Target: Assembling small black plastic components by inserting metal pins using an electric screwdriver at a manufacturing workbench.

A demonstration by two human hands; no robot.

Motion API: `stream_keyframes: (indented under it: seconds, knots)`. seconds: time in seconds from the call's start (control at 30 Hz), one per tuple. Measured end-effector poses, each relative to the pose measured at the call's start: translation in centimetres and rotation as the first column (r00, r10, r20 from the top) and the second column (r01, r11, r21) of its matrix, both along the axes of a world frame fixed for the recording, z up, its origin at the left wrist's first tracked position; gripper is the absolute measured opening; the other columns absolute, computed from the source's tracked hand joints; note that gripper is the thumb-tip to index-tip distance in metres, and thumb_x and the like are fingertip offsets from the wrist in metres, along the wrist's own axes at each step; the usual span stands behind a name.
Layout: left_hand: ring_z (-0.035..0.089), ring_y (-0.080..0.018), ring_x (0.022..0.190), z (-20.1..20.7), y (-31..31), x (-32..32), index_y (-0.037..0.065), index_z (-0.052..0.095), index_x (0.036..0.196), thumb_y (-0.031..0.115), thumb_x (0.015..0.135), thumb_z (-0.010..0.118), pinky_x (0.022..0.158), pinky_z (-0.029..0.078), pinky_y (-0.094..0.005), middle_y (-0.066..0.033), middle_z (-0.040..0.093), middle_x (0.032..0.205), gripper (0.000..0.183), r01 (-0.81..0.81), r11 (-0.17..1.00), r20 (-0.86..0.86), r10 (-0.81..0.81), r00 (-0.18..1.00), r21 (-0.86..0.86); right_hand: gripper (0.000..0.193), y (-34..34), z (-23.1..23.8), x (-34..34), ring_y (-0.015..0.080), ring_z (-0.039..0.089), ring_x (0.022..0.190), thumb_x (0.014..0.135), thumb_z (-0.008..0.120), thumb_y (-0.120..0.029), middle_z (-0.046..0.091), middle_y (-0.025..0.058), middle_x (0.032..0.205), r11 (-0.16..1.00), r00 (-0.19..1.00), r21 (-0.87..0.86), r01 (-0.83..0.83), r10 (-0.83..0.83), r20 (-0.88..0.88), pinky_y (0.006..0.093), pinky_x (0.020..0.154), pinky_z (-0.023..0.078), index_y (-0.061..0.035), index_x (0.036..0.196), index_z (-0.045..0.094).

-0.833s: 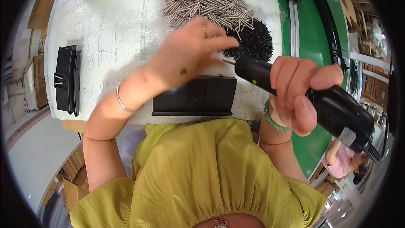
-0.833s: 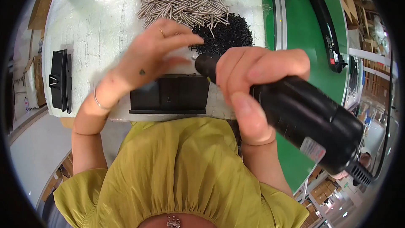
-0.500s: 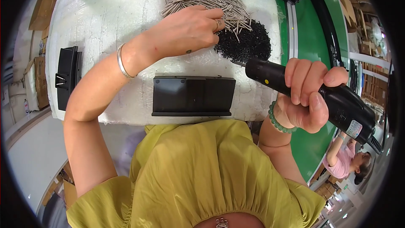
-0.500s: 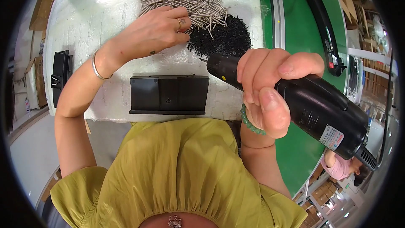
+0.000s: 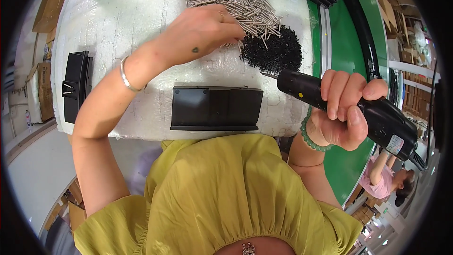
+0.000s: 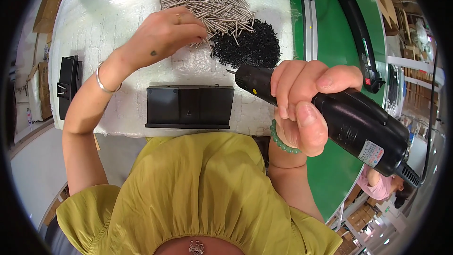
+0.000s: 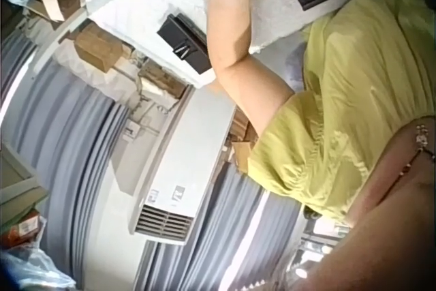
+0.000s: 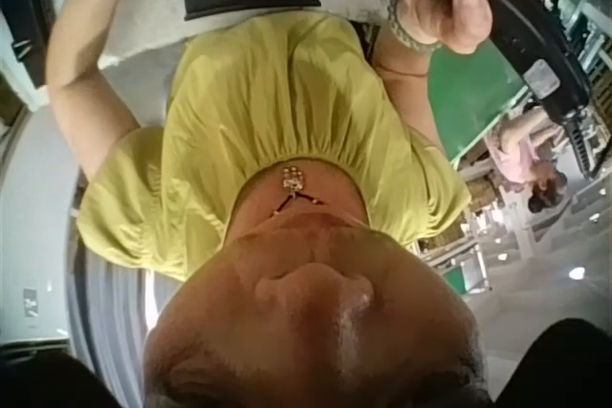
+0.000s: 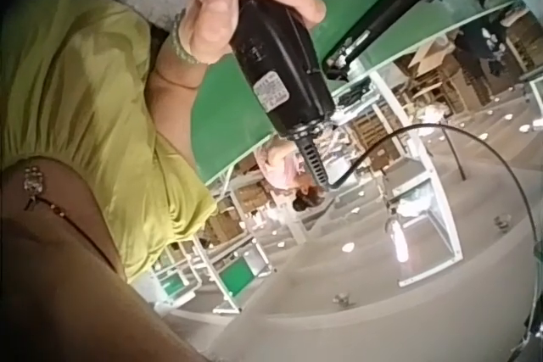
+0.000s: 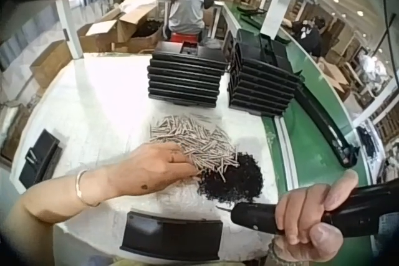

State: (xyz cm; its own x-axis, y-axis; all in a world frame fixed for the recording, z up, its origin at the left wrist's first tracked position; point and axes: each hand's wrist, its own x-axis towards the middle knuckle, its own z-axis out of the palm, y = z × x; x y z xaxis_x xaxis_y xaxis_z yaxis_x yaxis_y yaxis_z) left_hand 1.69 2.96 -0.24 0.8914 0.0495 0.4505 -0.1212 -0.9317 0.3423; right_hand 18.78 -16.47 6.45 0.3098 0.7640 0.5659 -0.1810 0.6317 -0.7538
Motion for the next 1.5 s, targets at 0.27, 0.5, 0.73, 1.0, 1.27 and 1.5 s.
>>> stream_keyframes:
  seconds: [0.27, 0.5, 0.73, 1.0, 1.27, 1.5]
  knots:
    - [0.063, -0.0274, 0.073, 1.3, -6.9, -6.7, 0.005, 0.067, 0.087, 0.004, 0.076, 0.070, 0.062, 0.052, -0.0351, -0.0097, 0.066, 0.078, 0.012, -0.485, 0.701, -0.165, 0.475, 0.864, -0.523, 0.027, 0.1, 1.5, -2.7, 0.0048, 0.043, 0.052, 0.077, 0.058, -0.009, 0.046, -0.0074, 0.062, 0.990, 0.990, -0.070, -0.121, 0.125, 0.065, 0.0229, 0.063, 0.036, -0.0129, 0.100, 0.046]
    - [0.059, -0.0248, 0.073, 0.6, -10.5, -8.4, 0.005, 0.067, 0.086, 0.002, 0.073, 0.068, 0.061, 0.051, -0.0341, -0.0063, 0.064, 0.081, 0.013, -0.510, 0.790, -0.142, 0.493, 0.858, -0.341, 0.032, 1.2, 0.5, -4.2, 0.0048, 0.046, 0.049, 0.078, 0.065, -0.012, 0.050, -0.0073, 0.063, 0.958, 0.937, -0.085, -0.274, 0.286, 0.202, 0.0209, 0.052, 0.036, -0.0169, 0.104, 0.046]
    - [0.056, -0.0257, 0.074, -0.3, -11.1, -8.3, 0.004, 0.065, 0.088, 0.001, 0.068, 0.068, 0.064, 0.049, -0.0351, -0.0061, 0.059, 0.081, 0.021, -0.465, 0.796, -0.107, 0.463, 0.880, -0.387, 0.032, 0.9, 0.3, -5.0, 0.0050, 0.047, 0.049, 0.078, 0.064, -0.012, 0.050, -0.0074, 0.062, 0.958, 0.944, -0.165, -0.236, 0.266, 0.196, 0.0210, 0.053, 0.037, -0.0171, 0.104, 0.046]
    - [0.055, -0.0259, 0.076, -0.4, -11.1, -7.9, 0.004, 0.063, 0.085, 0.001, 0.066, 0.069, 0.065, 0.048, -0.0357, -0.0063, 0.056, 0.080, 0.021, -0.437, 0.790, -0.093, 0.442, 0.892, -0.430, 0.031, 1.1, 0.5, -4.9, 0.0051, 0.047, 0.049, 0.079, 0.062, -0.011, 0.050, -0.0074, 0.063, 0.950, 0.938, -0.194, -0.244, 0.282, 0.203, 0.0218, 0.055, 0.038, -0.0163, 0.105, 0.046]
    - [0.054, -0.0256, 0.075, -0.5, -11.1, -7.8, 0.005, 0.061, 0.083, 0.001, 0.065, 0.069, 0.064, 0.048, -0.0356, -0.0059, 0.055, 0.080, 0.020, -0.434, 0.781, -0.083, 0.447, 0.891, -0.448, 0.030, 1.6, 0.1, -4.8, 0.0063, 0.047, 0.051, 0.081, 0.059, -0.011, 0.049, -0.0067, 0.066, 0.935, 0.909, -0.215, -0.283, 0.333, 0.251, 0.0238, 0.058, 0.039, -0.0151, 0.107, 0.043]
    - [0.055, -0.0252, 0.075, -0.8, -11.5, -7.7, 0.004, 0.062, 0.082, 0.001, 0.067, 0.069, 0.063, 0.049, -0.0351, -0.0057, 0.056, 0.078, 0.017, -0.436, 0.773, -0.068, 0.459, 0.886, -0.461, 0.031, 2.1, 0.3, -5.3, 0.0073, 0.047, 0.052, 0.081, 0.059, -0.010, 0.049, -0.0057, 0.067, 0.932, 0.900, -0.217, -0.289, 0.342, 0.270, 0.0249, 0.057, 0.039, -0.0149, 0.108, 0.042]
